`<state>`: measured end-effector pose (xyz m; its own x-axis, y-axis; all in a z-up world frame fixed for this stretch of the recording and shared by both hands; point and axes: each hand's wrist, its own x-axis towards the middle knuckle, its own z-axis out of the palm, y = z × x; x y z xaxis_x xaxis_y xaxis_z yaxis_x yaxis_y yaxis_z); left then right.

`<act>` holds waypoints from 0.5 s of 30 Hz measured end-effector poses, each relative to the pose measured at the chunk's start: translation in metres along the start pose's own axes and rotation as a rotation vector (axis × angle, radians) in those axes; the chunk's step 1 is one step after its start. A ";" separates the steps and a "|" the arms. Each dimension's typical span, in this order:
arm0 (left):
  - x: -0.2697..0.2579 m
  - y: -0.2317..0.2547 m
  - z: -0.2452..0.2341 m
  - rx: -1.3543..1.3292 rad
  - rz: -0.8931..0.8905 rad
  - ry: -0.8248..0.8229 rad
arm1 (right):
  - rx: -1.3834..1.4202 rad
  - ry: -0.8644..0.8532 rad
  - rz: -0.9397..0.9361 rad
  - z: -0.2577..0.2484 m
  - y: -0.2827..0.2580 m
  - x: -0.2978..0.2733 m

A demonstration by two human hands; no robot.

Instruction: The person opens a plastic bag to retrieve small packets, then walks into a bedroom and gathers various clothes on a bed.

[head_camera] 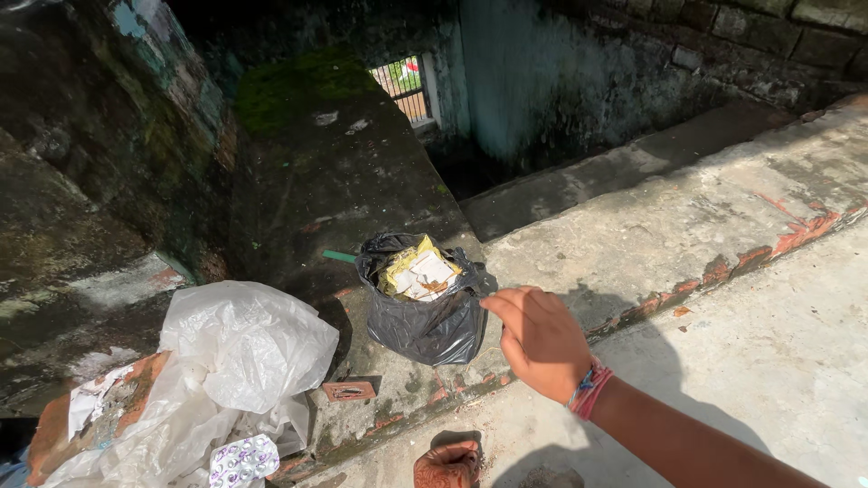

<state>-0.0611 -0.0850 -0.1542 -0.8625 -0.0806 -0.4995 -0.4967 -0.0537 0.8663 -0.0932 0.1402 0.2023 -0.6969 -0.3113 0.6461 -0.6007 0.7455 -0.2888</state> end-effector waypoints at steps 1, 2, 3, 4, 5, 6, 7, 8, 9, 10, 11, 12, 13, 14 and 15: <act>0.002 0.008 -0.011 0.136 0.130 -0.115 | -0.028 0.129 0.039 -0.008 -0.002 0.030; 0.002 0.023 -0.012 0.160 0.179 -0.176 | -0.097 0.144 -0.024 -0.012 -0.004 0.058; -0.004 0.040 -0.013 0.089 0.153 -0.196 | -0.165 0.155 -0.083 -0.018 -0.006 0.077; -0.012 0.068 -0.018 -0.228 -0.001 -0.167 | -0.170 0.064 -0.100 -0.021 -0.008 0.091; -0.024 0.105 -0.023 -0.553 -0.121 -0.104 | -0.173 -0.031 -0.117 -0.022 -0.010 0.104; -0.042 0.144 -0.034 -0.767 -0.182 -0.050 | -0.177 -0.125 -0.134 -0.022 -0.013 0.111; -0.057 0.188 -0.039 -0.726 -0.123 -0.071 | -0.138 -0.194 -0.071 -0.025 -0.016 0.112; -0.070 0.235 -0.043 -0.712 -0.073 -0.081 | -0.099 -0.263 -0.007 -0.027 -0.019 0.111; -0.078 0.282 -0.042 -0.699 -0.027 -0.095 | -0.064 -0.333 0.059 -0.030 -0.020 0.109; -0.084 0.325 -0.035 -0.662 0.082 -0.123 | -0.093 -0.303 0.034 -0.035 -0.020 0.107; -0.090 0.363 -0.030 -0.619 0.195 -0.145 | -0.116 -0.267 0.008 -0.038 -0.022 0.105; -0.095 0.394 -0.016 -0.536 0.308 -0.131 | -0.138 -0.231 -0.019 -0.042 -0.023 0.104; -0.099 0.418 -0.002 -0.447 0.419 -0.112 | -0.157 -0.244 -0.028 -0.045 -0.025 0.104; -0.101 0.437 0.011 -0.054 0.490 0.038 | -0.176 -0.257 -0.037 -0.049 -0.026 0.102; -0.103 0.448 0.023 0.339 0.549 0.185 | -0.201 -0.269 -0.045 -0.053 -0.027 0.103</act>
<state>-0.1970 -0.0784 0.2858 -0.9829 -0.1779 0.0472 -0.0198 0.3569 0.9339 -0.1280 0.1198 0.3140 -0.7660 -0.4710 0.4375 -0.5625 0.8205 -0.1016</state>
